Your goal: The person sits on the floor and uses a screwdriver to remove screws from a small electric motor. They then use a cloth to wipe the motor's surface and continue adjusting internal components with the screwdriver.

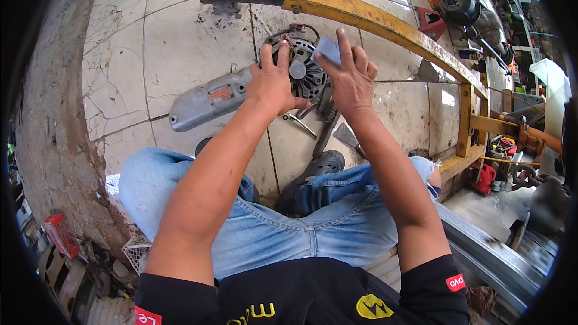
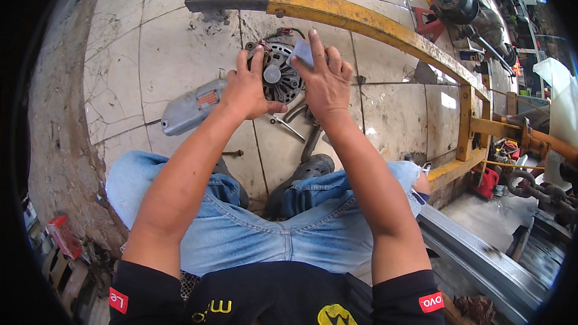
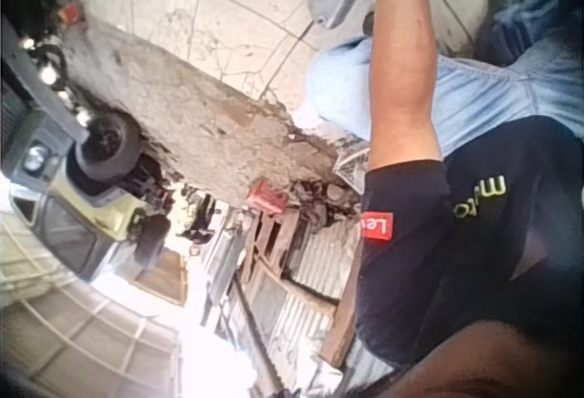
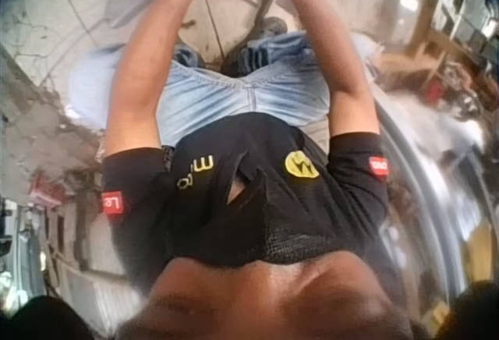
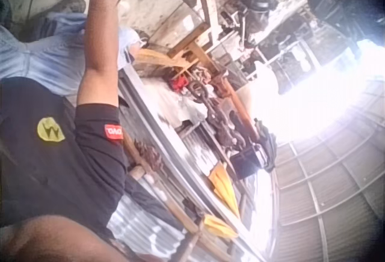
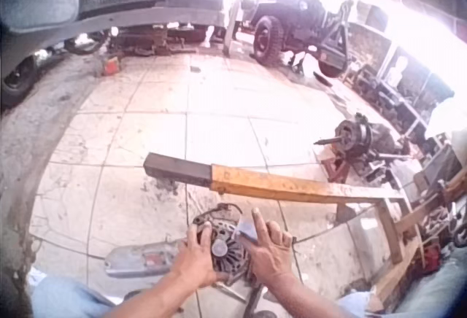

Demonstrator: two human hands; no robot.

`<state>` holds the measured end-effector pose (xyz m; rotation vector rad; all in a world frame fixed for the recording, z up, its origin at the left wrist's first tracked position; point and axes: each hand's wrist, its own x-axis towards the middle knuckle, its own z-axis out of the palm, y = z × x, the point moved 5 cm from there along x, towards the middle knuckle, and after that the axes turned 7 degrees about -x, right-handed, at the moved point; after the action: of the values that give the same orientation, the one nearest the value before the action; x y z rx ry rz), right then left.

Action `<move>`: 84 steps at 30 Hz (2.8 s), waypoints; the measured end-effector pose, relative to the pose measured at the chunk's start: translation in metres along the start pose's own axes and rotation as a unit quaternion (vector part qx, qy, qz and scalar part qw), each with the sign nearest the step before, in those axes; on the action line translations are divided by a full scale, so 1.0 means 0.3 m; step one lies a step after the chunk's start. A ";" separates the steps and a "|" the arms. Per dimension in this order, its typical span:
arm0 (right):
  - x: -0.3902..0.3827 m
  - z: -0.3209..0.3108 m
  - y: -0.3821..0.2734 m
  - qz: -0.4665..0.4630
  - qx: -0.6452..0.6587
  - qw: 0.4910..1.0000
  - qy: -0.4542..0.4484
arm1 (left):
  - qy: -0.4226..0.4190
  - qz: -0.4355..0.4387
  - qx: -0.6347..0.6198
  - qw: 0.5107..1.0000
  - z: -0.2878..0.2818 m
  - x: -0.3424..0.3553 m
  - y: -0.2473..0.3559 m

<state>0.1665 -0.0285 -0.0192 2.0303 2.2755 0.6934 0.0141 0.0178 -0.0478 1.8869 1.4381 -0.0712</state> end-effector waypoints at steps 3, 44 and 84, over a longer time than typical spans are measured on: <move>0.014 -0.020 -0.016 -0.001 0.041 0.999 -0.002 | -0.004 0.004 0.009 1.000 0.000 0.005 -0.003; -0.231 0.122 -0.011 0.288 0.560 0.759 -0.165 | -0.037 0.036 0.112 0.992 -0.059 0.005 0.034; -0.023 -0.060 -0.017 -0.091 0.080 0.975 -0.188 | -0.072 0.069 0.034 0.994 -0.055 0.025 0.001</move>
<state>0.1573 -0.0411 -0.0066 1.7882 2.3030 0.1045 0.0108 0.0335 -0.0392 1.9883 1.2204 -0.1885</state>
